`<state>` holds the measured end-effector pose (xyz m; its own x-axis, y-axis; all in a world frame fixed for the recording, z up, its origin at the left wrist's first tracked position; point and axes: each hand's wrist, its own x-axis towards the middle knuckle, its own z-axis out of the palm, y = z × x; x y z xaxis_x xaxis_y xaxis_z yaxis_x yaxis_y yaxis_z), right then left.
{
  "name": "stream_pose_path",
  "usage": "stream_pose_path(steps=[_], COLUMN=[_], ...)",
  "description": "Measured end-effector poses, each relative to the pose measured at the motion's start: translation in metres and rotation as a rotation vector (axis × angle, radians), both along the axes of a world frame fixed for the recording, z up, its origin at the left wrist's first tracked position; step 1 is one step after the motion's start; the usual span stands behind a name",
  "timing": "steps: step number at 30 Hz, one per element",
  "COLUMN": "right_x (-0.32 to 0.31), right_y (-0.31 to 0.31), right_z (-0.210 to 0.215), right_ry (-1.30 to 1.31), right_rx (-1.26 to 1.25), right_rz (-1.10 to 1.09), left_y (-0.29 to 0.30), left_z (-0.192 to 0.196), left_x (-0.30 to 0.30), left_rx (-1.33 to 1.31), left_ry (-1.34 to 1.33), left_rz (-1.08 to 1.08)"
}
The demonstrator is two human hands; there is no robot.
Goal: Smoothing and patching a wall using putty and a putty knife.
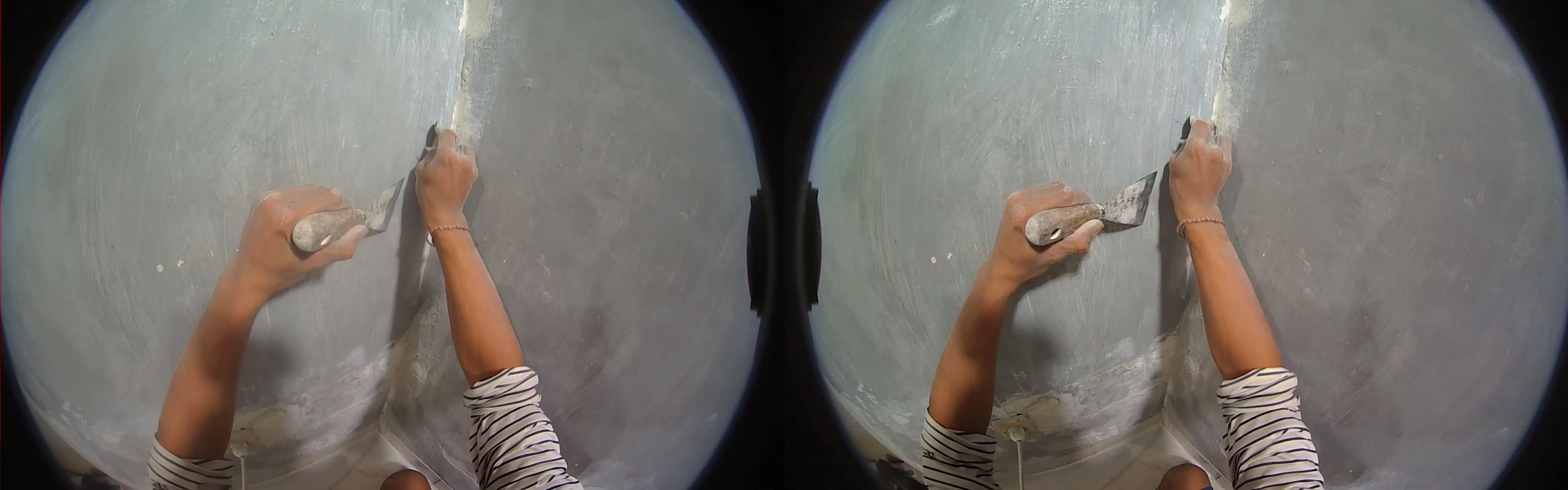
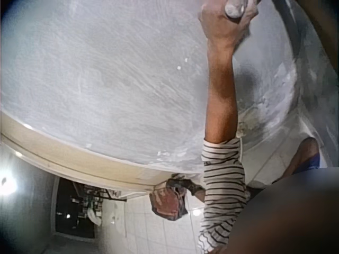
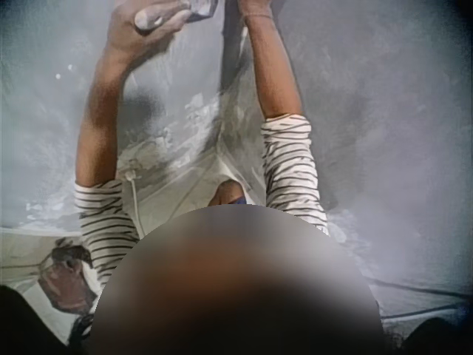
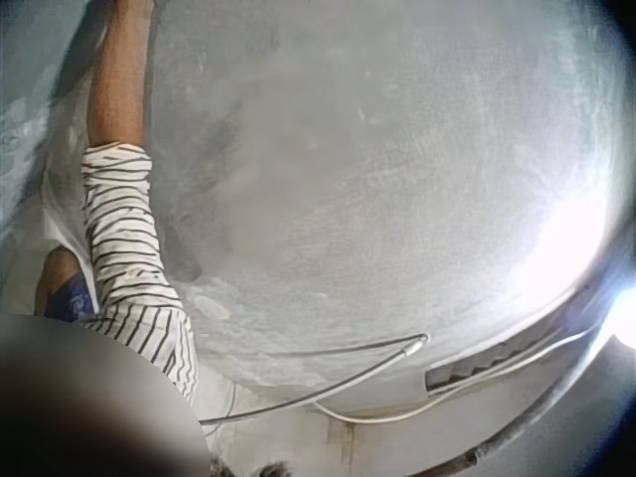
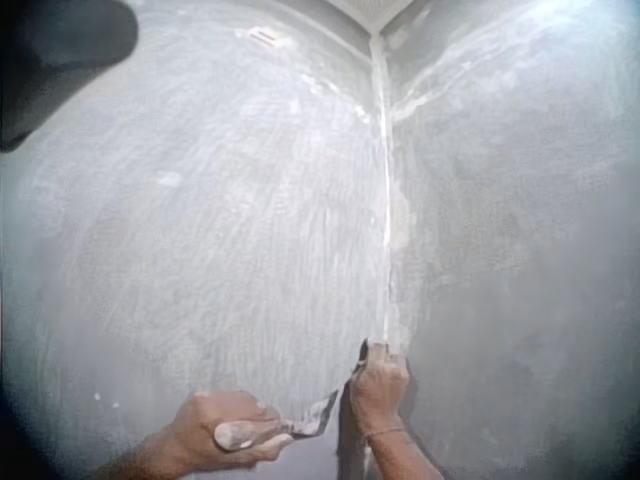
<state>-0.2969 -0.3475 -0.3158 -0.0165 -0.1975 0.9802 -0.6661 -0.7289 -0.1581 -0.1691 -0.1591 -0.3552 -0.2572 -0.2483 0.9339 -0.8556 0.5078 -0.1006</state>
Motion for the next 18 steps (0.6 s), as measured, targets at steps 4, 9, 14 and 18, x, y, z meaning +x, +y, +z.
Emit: stream_pose_path(steps=[4,9,14,18], right_x=[0.003,0.005,0.004,0.007], right_y=[-0.008,-0.01,0.0,-0.003], right_z=[-0.052,-0.022,-0.027,-0.033], right_ry=[-0.064,-0.182,-0.095,-0.099], right_rx=[-0.262,-0.426,-0.251,-0.407], right_rz=[0.118,0.171,0.179,0.155], left_y=[0.001,-0.001,-0.005,-0.018], left_z=[0.002,0.008,0.016,0.027], left_x=[-0.002,-0.005,-0.01,-0.015], left_rx=[0.015,0.038,0.048,0.038], left_ry=[0.027,0.033,0.132,0.162], left_rz=[-0.003,-0.015,-0.045,-0.057])
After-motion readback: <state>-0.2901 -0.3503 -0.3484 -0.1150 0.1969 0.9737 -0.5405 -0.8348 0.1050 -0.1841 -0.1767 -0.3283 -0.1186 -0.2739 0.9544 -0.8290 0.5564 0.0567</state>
